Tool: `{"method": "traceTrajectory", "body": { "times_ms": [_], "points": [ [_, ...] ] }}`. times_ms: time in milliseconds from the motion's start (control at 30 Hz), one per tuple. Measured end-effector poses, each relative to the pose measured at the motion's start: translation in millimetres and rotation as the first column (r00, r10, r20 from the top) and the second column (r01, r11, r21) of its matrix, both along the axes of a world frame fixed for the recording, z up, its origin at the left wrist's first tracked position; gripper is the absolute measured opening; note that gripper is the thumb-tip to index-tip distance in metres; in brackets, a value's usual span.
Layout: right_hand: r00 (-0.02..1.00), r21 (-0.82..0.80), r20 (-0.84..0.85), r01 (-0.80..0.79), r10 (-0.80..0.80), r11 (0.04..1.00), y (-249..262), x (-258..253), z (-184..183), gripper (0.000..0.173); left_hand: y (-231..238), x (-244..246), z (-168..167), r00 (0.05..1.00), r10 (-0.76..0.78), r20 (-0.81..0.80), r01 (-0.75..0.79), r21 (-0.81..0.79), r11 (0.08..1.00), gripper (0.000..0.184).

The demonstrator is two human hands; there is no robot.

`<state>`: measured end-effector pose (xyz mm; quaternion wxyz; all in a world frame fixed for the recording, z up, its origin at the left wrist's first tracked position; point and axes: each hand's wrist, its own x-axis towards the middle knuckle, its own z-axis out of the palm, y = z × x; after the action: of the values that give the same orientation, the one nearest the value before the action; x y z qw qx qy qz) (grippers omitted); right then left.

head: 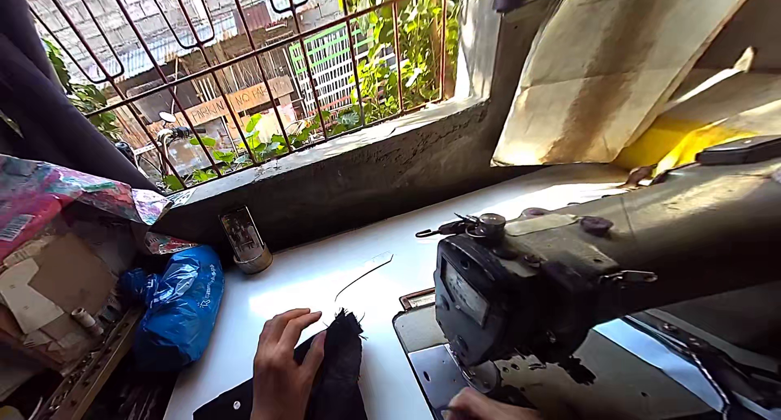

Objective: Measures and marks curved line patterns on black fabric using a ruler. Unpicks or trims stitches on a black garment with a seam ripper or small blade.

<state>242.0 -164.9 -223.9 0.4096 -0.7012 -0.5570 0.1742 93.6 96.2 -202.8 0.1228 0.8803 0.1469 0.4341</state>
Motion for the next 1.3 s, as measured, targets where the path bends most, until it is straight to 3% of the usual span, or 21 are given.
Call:
{"method": "traceTrajectory", "body": {
  "times_ms": [100, 167, 200, 267, 300, 333, 367, 467, 567, 633, 733, 833, 933, 1067, 1167, 1233, 1300],
  "points": [
    [0.95, -0.085, 0.264, 0.196, -0.168, 0.977, -26, 19, -6, 0.037, 17, 11, -13, 0.947, -0.042, -0.319, -0.027, -0.208, 0.978, 0.026],
    [0.872, -0.025, 0.408, 0.307, -0.27, 0.951, -36, 35, -16, 0.038, 17, 18, -18, 0.922, -0.119, -0.368, -0.03, -0.376, 0.926, 0.025],
    [0.823, 0.033, 0.468, 0.349, -0.323, 0.937, -39, 42, -21, 0.036, 13, 18, -18, 0.926, -0.203, -0.318, 0.006, -0.525, 0.851, 0.024],
    [0.739, 0.118, 0.545, 0.4, -0.396, 0.909, -42, 54, -29, 0.036, -7, 16, -13, 0.894, -0.432, -0.119, 0.14, -0.842, 0.522, 0.027],
    [0.692, 0.166, 0.584, 0.41, -0.425, 0.897, -42, 58, -33, 0.037, -20, 13, -13, 0.858, -0.511, -0.047, 0.177, -0.908, 0.38, 0.027],
    [0.635, 0.226, 0.628, 0.406, -0.451, 0.886, -40, 62, -38, 0.038, -33, 9, -16, 0.823, -0.568, -0.006, 0.208, -0.927, 0.311, 0.025],
    [0.566, 0.291, 0.672, 0.391, -0.477, 0.873, -37, 68, -44, 0.04, -46, 6, -21, 0.8, -0.6, 0.01, 0.238, -0.923, 0.302, 0.02],
    [0.47, 0.38, 0.724, 0.339, -0.505, 0.861, -29, 82, -56, 0.038, -73, -2, -33, 0.785, -0.619, -0.004, 0.336, -0.837, 0.432, 0.015],
    [0.518, 0.323, 0.715, 0.352, -0.47, 0.878, -30, 72, -43, 0.024, -89, -14, -39, 0.788, -0.616, 0.016, 0.398, -0.777, 0.488, 0.018],
    [0.557, 0.331, 0.683, 0.339, -0.471, 0.881, -33, 57, -31, 0.025, -103, -25, -38, 0.799, -0.601, -0.001, 0.392, -0.758, 0.522, 0.02],
    [0.72, 0.423, 0.518, 0.254, -0.462, 0.87, -37, 22, -24, 0.032, -113, -38, -39, 0.818, -0.576, 0.009, 0.434, -0.665, 0.607, 0.021],
    [0.969, 0.411, 0.21, 0.036, -0.133, 0.911, -31, -10, -17, 0.028, -112, -40, -40, 0.808, -0.588, 0.049, 0.503, -0.577, 0.643, 0.026],
    [0.992, 0.404, 0.028, -0.124, 0.123, 0.906, -15, -23, -16, 0.027, -109, -40, -36, 0.762, -0.642, 0.086, 0.564, -0.574, 0.593, 0.029],
    [0.982, 0.442, 0.082, -0.191, 0.172, 0.876, 4, -28, -21, 0.014, -102, -42, -34, 0.69, -0.702, 0.176, 0.599, -0.683, 0.418, 0.029],
    [0.974, 0.442, -0.085, -0.151, 0.209, 0.884, 6, -27, -29, 0.017, -102, -41, -35, 0.698, -0.69, 0.191, 0.573, -0.727, 0.378, 0.028],
    [0.95, 0.356, -0.248, -0.091, 0.188, 0.93, 1, -28, -34, 0.02, -107, -41, -37, 0.77, -0.622, 0.14, 0.513, -0.715, 0.474, 0.023],
    [0.937, 0.295, -0.329, -0.019, 0.121, 0.955, -4, -31, -40, 0.021, -113, -38, -41, 0.871, -0.484, 0.085, 0.432, -0.604, 0.67, 0.014]
  ]
}}
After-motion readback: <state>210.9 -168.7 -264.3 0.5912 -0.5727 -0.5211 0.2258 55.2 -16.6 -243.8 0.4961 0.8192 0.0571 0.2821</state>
